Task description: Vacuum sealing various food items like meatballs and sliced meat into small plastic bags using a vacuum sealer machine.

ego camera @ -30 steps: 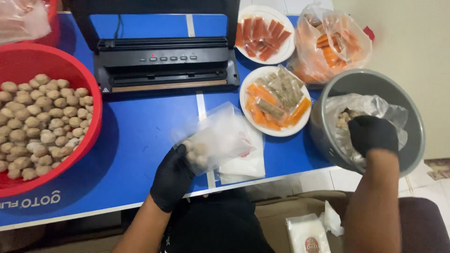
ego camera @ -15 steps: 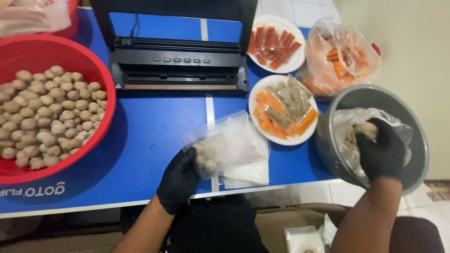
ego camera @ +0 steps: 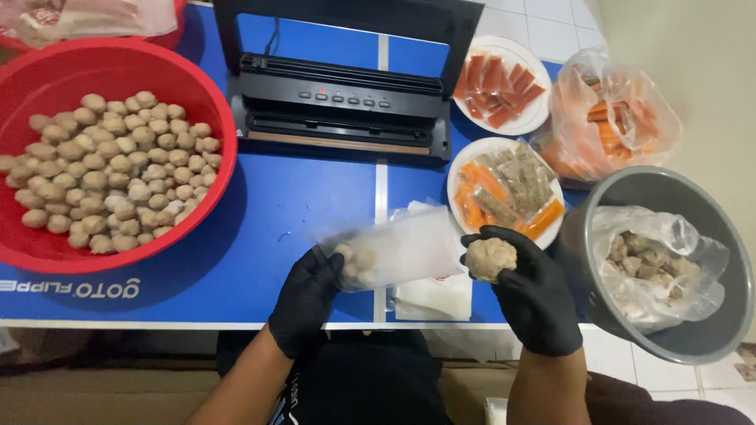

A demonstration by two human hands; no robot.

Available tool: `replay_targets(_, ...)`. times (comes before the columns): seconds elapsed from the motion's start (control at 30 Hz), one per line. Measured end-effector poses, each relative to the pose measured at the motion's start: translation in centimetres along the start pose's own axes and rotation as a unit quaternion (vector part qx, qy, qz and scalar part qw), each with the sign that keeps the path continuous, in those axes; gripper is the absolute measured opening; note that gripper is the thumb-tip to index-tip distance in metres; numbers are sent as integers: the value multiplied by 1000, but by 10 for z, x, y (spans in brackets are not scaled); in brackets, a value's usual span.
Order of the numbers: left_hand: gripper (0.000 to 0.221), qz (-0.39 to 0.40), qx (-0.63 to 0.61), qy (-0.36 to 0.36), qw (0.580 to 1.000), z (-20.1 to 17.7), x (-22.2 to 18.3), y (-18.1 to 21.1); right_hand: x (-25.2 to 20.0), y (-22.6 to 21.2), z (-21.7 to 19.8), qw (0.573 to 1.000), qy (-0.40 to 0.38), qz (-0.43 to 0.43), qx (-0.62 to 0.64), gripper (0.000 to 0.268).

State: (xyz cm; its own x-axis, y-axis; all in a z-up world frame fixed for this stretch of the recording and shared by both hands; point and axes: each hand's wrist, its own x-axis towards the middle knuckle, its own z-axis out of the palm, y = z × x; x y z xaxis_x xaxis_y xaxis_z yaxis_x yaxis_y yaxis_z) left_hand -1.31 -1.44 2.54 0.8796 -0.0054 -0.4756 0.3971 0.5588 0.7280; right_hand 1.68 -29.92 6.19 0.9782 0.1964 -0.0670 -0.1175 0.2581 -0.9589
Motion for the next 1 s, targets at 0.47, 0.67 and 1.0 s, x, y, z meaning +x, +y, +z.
replay_targets(0.47,48,2,-40,-36,999,-33,4,-12,3,-7,25,957,-53,19,-285,56)
replay_targets(0.67,36,16,-53,-43,998,-35,5,-19,0,-1,34,961,16,2,-277,50)
replay_targets(1.0,44,-2,-104,-86,991,-39,19,-40,3,19,58,918,117,-40,-378,22)
